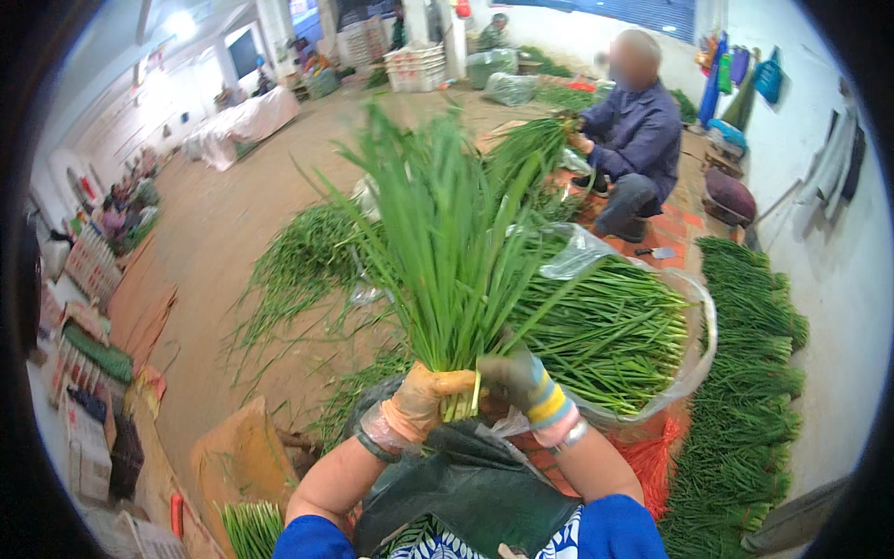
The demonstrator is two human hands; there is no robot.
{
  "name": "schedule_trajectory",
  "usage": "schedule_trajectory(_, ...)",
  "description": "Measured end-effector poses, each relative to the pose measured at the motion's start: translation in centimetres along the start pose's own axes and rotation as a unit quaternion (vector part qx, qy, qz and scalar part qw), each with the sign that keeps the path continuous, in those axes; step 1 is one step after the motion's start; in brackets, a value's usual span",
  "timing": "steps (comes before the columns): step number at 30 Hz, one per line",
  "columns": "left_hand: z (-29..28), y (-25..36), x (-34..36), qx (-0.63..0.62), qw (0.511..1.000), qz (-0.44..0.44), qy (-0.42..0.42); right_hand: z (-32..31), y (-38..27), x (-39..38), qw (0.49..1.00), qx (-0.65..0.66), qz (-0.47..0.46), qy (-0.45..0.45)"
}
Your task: The person bundles green onions by hand, trimming roots with a knife and securing bunches with red ties.
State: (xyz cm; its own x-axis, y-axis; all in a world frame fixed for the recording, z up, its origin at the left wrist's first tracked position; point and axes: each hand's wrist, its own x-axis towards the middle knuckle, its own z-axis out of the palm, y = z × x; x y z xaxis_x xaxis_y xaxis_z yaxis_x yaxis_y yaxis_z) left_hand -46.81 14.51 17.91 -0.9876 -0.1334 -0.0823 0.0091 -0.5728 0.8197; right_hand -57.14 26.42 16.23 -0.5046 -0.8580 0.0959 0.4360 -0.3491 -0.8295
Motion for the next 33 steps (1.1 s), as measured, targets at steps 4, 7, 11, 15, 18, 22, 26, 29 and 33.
schedule_trajectory(4,-5.0,1.1,-2.9,0.085,0.992,-0.053,0.079,3.2,1.9,6.2,0.990,0.120,0.054,-0.050)
schedule_trajectory(7,-9.3,3.0,-6.0,0.277,0.952,-0.061,0.113,5.6,4.7,11.0,0.989,0.101,0.084,-0.068)
schedule_trajectory(11,-13.2,6.1,-10.5,0.447,0.874,-0.041,0.188,10.8,9.8,15.9,0.993,0.062,0.080,-0.068)
schedule_trajectory(15,-17.4,9.5,-17.9,0.298,0.938,-0.014,0.174,20.2,13.2,17.1,0.987,0.019,0.026,-0.159)
schedule_trajectory(18,-17.2,13.9,-22.5,0.325,0.900,0.153,0.247,26.4,15.2,17.0,0.968,-0.051,0.004,-0.246)
schedule_trajectory(22,-18.8,17.1,-27.3,0.286,0.864,0.268,0.316,33.2,19.1,17.0,0.920,-0.055,-0.055,-0.383)
schedule_trajectory(26,-22.0,17.7,-31.9,0.462,0.765,0.207,0.398,36.6,27.1,18.5,0.829,-0.204,-0.285,-0.435)
schedule_trajectory(29,-27.3,14.4,-34.7,0.342,0.805,0.213,0.434,37.3,32.6,19.0,0.754,-0.324,-0.226,-0.525)
schedule_trajectory(33,-26.3,14.6,-33.4,0.155,0.840,0.297,0.426,36.9,35.3,19.6,0.776,-0.260,-0.227,-0.528)
